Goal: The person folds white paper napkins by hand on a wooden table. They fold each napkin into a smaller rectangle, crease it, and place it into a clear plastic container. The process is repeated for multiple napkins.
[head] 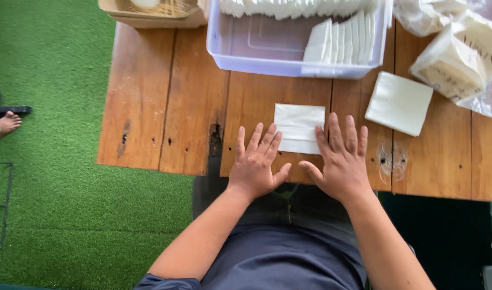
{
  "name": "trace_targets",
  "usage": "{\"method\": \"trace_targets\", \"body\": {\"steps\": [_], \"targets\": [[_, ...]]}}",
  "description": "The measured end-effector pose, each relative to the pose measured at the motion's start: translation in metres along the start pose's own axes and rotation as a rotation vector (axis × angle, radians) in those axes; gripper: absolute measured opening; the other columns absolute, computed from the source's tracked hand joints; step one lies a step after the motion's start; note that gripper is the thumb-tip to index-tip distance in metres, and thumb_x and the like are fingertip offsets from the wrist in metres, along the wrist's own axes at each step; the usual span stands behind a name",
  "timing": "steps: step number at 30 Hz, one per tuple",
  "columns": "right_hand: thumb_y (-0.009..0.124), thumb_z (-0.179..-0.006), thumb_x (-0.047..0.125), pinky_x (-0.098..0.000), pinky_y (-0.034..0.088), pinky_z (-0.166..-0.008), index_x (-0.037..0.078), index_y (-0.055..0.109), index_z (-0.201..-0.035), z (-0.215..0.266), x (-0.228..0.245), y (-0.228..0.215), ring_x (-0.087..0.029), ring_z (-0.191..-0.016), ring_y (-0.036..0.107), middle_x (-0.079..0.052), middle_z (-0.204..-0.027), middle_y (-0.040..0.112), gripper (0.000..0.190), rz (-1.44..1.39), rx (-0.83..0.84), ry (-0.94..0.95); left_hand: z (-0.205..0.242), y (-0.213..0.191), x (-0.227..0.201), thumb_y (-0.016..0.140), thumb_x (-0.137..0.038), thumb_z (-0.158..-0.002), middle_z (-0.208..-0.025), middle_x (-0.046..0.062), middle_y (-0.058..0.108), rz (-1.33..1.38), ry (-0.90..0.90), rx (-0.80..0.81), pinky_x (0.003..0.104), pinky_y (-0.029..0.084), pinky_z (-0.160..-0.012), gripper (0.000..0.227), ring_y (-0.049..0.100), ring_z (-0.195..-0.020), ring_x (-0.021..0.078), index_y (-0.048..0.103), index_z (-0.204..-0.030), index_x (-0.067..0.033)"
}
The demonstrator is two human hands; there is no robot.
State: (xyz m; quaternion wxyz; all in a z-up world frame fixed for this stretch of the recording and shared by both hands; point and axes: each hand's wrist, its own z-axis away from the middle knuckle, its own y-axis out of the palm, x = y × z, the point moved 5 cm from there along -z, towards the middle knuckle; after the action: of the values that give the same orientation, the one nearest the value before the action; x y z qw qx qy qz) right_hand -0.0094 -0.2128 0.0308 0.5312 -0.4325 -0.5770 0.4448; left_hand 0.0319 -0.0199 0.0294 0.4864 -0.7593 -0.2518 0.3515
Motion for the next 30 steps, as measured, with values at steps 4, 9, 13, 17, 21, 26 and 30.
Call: {"method": "trace_targets", "body": {"steps": [4,9,13,17,21,26,30], "targets": [[0.044,-0.096,0.069,-0.0622,-0.006,-0.128,0.016,0.046,-0.157,-0.003,-0.008,0.008,-0.041,-0.162,0.001,-0.014,-0.176,0.018,0.081,0.008,0.027,0.039,0.000,0.003,0.001,0.048,-0.061,-0.092,-0.158,0.014,0.048,0.021,-0.018,0.051,0.067,0.010,-0.125,0.077,0.037,-0.150,0.0365,0.054,-0.148,-0.0081],[0.064,-0.098,0.040,-0.0485,0.026,-0.110,0.013,0.064,-0.138,-0.016,-0.032,0.018,-0.032,-0.137,0.037,-0.007,-0.134,0.048,0.048,0.026,-0.376,0.128,0.001,0.003,0.001,0.050,-0.061,-0.089,-0.159,0.013,0.046,-0.006,-0.017,0.078,0.068,0.010,-0.124,0.080,0.036,-0.150,0.0388,0.052,-0.149,-0.0075],[0.068,-0.094,0.047,-0.0458,0.027,-0.101,0.017,0.070,-0.120,-0.025,-0.032,0.033,-0.029,-0.128,0.040,-0.003,-0.123,0.050,0.040,0.065,-0.344,0.196,0.002,0.006,0.001,0.049,-0.061,-0.089,-0.159,0.013,0.046,-0.008,-0.013,0.069,0.068,0.011,-0.124,0.080,0.037,-0.149,0.0393,0.052,-0.148,-0.0069],[0.072,-0.089,0.045,-0.0419,0.032,-0.093,0.020,0.070,-0.109,-0.028,-0.023,0.034,-0.025,-0.116,0.047,0.000,-0.114,0.055,0.032,0.058,-0.396,0.225,0.002,0.006,0.001,0.050,-0.061,-0.088,-0.159,0.013,0.046,0.006,-0.016,0.047,0.068,0.011,-0.124,0.081,0.037,-0.149,0.0395,0.053,-0.148,-0.0067],[0.075,-0.088,0.032,-0.0401,0.035,-0.086,0.021,0.069,-0.094,-0.030,-0.023,0.038,-0.021,-0.104,0.054,0.004,-0.104,0.058,0.014,0.002,-0.415,0.248,0.003,0.009,0.001,0.050,-0.062,-0.087,-0.159,0.013,0.046,0.001,-0.022,0.047,0.067,0.012,-0.125,0.082,0.037,-0.149,0.0391,0.052,-0.148,-0.0071],[0.071,-0.094,0.019,-0.0395,0.046,-0.079,0.019,0.059,-0.115,-0.036,0.003,-0.001,-0.025,-0.091,0.065,-0.002,-0.092,0.067,0.024,-0.466,-0.377,0.303,0.001,0.004,0.001,0.050,-0.062,-0.088,-0.157,0.013,0.048,0.031,-0.029,0.052,0.067,0.012,-0.124,0.080,0.038,-0.148,0.0391,0.054,-0.147,-0.0072],[0.071,-0.093,0.004,-0.0292,0.044,-0.065,0.006,0.038,-0.148,-0.046,0.005,-0.005,-0.016,-0.076,0.049,-0.006,-0.088,0.057,0.064,-1.028,-0.313,0.356,0.001,0.006,0.003,0.049,-0.063,-0.089,-0.162,0.013,0.041,0.064,-0.061,0.109,0.065,0.009,-0.125,0.083,0.035,-0.150,0.0380,0.048,-0.152,-0.0095]]}}
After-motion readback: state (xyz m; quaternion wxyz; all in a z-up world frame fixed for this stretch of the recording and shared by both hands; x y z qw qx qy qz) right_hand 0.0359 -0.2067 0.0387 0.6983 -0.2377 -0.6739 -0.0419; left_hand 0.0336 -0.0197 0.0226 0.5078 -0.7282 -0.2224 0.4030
